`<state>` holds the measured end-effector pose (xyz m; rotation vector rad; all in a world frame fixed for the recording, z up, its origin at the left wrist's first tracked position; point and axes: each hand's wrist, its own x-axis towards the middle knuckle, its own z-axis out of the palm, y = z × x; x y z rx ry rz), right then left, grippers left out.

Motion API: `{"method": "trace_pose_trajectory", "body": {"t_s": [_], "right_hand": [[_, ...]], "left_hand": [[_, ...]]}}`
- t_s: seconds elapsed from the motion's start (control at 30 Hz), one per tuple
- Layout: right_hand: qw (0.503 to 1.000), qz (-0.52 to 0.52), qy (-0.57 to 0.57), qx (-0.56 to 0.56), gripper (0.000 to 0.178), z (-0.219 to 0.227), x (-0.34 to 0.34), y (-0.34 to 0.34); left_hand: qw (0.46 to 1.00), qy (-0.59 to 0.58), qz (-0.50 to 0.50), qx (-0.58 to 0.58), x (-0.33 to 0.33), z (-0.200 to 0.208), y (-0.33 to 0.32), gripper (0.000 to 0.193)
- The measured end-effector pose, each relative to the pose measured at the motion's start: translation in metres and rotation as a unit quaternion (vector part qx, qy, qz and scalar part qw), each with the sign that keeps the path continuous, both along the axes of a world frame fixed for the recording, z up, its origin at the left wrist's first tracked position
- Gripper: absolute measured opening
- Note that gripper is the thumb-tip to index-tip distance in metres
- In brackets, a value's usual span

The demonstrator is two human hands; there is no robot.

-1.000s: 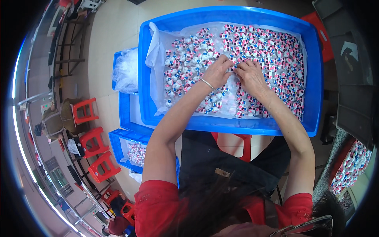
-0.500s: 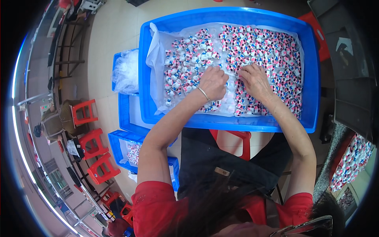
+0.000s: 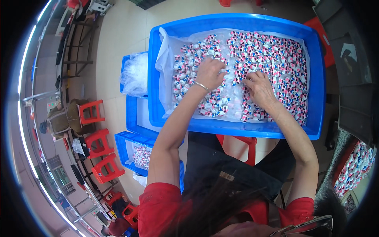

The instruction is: The person arranges small wrapped items into rows inside a plastic tray by hand.

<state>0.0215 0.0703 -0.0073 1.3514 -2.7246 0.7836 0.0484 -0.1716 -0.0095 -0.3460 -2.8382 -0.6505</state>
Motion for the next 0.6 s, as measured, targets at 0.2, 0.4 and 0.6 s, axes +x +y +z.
{"method": "trace_pose_trajectory", "body": {"t_s": [0.2,0.4,0.6], "right_hand": [[0.999,-0.026,-0.017,0.008,0.036,0.013,0.002,0.013],[0.998,-0.009,-0.055,0.024,0.032,0.008,0.007,0.014],[0.999,-0.026,-0.038,-0.005,0.028,0.007,0.006,0.022]], "left_hand": [[0.984,-0.122,0.004,-0.129,-0.001,0.021,0.011,0.018],[0.974,-0.165,-0.026,-0.154,0.000,0.008,0.014,0.025],[0.995,-0.066,-0.061,-0.045,0.007,0.010,0.007,0.025]]}}
